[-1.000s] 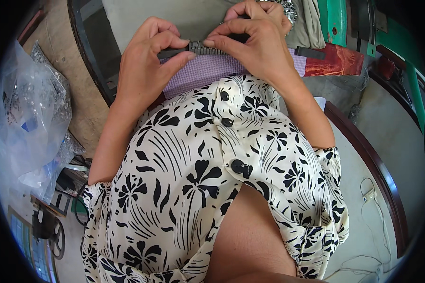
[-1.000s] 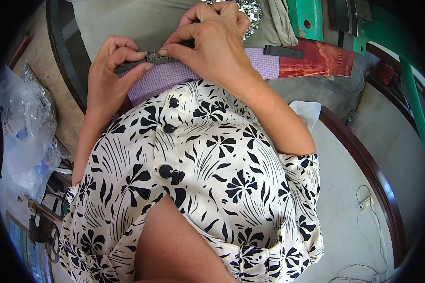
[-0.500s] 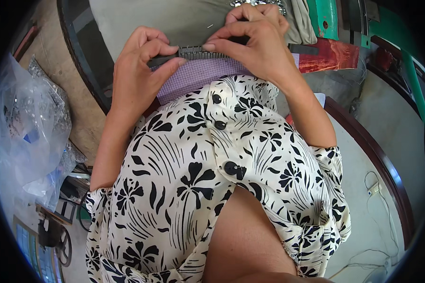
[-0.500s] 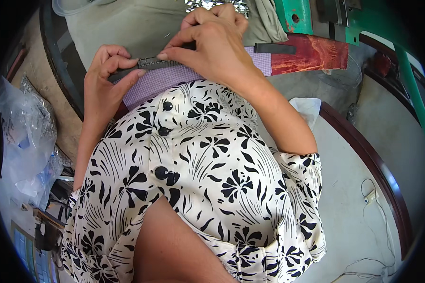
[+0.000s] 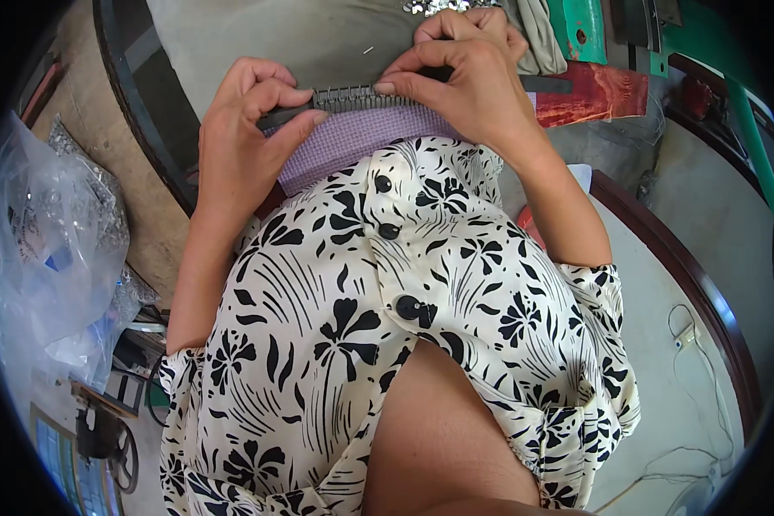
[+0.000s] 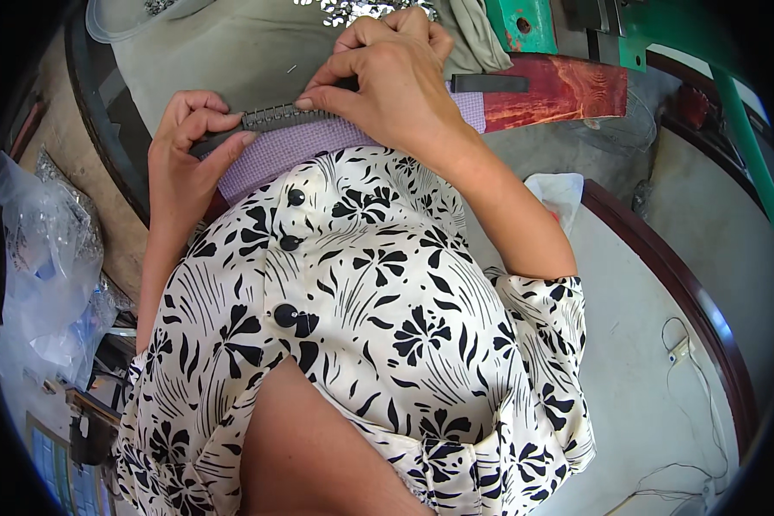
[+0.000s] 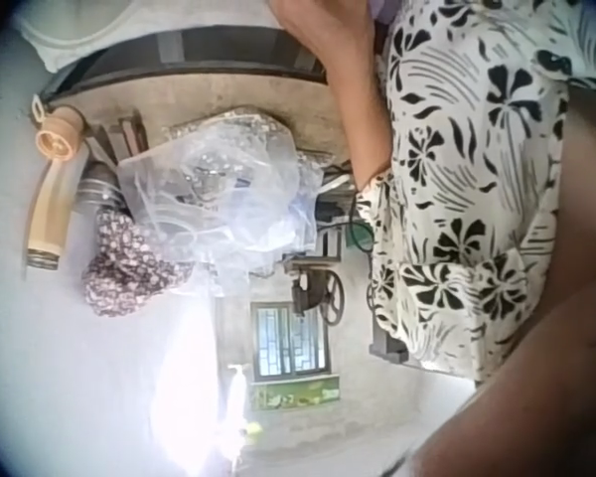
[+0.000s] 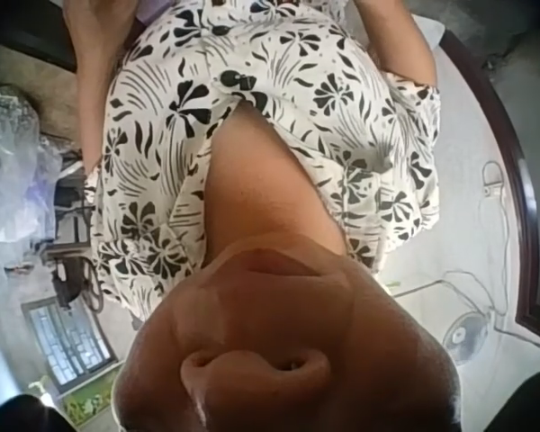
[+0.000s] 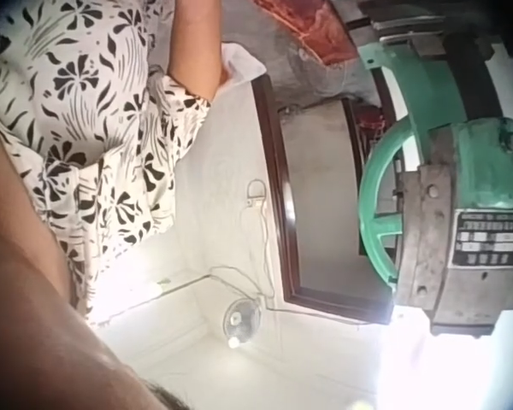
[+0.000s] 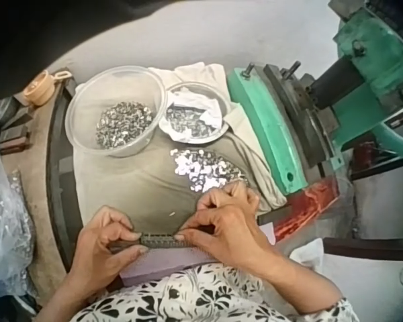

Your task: Arranging small metal clips onto a fabric strip and using a manual pressing machine to secure them.

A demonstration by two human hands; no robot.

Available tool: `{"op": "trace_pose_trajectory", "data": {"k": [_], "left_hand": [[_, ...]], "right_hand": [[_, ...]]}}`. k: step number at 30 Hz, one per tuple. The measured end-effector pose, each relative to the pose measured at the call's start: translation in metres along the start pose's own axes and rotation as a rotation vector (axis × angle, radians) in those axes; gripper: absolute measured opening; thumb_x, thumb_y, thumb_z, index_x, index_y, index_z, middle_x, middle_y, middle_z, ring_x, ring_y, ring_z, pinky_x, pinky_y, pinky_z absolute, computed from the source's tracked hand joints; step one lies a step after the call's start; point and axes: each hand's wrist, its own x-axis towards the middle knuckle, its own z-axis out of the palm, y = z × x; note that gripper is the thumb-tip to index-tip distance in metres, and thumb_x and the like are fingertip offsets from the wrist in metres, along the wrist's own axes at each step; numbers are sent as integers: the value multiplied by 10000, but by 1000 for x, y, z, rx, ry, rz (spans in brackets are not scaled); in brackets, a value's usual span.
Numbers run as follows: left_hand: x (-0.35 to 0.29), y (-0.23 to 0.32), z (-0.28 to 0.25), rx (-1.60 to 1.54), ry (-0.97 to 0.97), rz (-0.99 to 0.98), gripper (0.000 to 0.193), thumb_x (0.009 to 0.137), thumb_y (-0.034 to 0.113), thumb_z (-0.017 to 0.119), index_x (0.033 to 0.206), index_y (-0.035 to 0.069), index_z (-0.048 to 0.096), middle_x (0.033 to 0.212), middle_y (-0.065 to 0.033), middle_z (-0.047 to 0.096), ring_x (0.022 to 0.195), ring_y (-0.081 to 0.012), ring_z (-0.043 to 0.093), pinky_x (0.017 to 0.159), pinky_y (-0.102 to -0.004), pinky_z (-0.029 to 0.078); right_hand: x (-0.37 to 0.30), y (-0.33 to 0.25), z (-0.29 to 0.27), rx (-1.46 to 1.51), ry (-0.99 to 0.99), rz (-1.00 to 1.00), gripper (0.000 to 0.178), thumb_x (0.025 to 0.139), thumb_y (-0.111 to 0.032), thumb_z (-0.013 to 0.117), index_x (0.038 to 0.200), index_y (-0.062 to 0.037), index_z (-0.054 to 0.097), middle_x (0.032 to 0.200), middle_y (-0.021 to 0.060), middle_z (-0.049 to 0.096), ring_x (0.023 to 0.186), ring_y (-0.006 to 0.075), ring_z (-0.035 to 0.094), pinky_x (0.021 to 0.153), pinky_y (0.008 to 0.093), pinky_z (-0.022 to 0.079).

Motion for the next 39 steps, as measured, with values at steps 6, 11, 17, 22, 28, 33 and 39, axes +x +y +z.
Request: {"op": "trace_pose_trajectory", "data": {"k": [6, 11, 17, 22, 28, 33, 39], "left_hand": [[1, -2, 0, -6, -7, -8, 227, 729, 47, 829, 904, -13, 698, 983, -83, 625, 885, -219, 641, 769, -296, 509], [-2, -5, -3, -11, -4, -3, 228, 730, 49, 829, 904, -17, 697, 984, -84, 624, 886, -218, 642, 770, -296, 511], [-3, -5, -4, -9, -8, 6, 223, 733, 50, 828, 903, -15, 698, 989, -84, 626, 885, -219, 641, 775, -296, 512], [-4, -5, -5, 7, -13, -8, 218, 737, 46, 825, 904, -14, 699, 988, -83, 625, 882, -213, 635, 780, -294, 509], [-5, -5, -5, -4, -1, -7, 213, 738, 41, 821, 906, -17, 704, 987, -81, 623, 878, -208, 627, 777, -286, 501], [-5, -4, -7, -5, -6, -6, 209, 738, 33, 819, 904, -18, 702, 988, -84, 622, 881, -208, 625, 778, -286, 500], [-7, -7, -6, -10, 3, 9, 210, 736, 31, 820, 903, -13, 702, 990, -85, 621, 879, -209, 623, 768, -285, 501]], "right_hand": [[4, -16, -12, -224, -343, 494, 214, 717, -371, 838, 834, -191, 827, 909, -81, 625, 1054, 224, 452, 921, 406, 231], [0, -15, -15, -234, -360, 510, 219, 720, -369, 838, 846, -191, 827, 927, -78, 635, 1052, 229, 453, 931, 410, 235], [7, -24, -15, -264, -408, 515, 203, 749, -351, 828, 891, -204, 825, 948, -111, 586, 1066, 158, 446, 981, 375, 228], [3, -20, -24, -252, -406, 526, 197, 733, -361, 831, 849, -202, 823, 944, -74, 644, 1077, 233, 443, 942, 410, 234], [1, -21, -29, -276, -423, 529, 188, 747, -355, 822, 867, -210, 821, 948, -78, 649, 1078, 233, 449, 961, 415, 232], [0, -21, -37, -281, -452, 548, 178, 759, -346, 815, 877, -213, 819, 925, -79, 651, 1081, 231, 451, 975, 418, 233], [-2, -23, -36, -256, -439, 569, 178, 764, -340, 816, 867, -195, 812, 906, -80, 653, 1075, 231, 459, 973, 417, 234]]}}
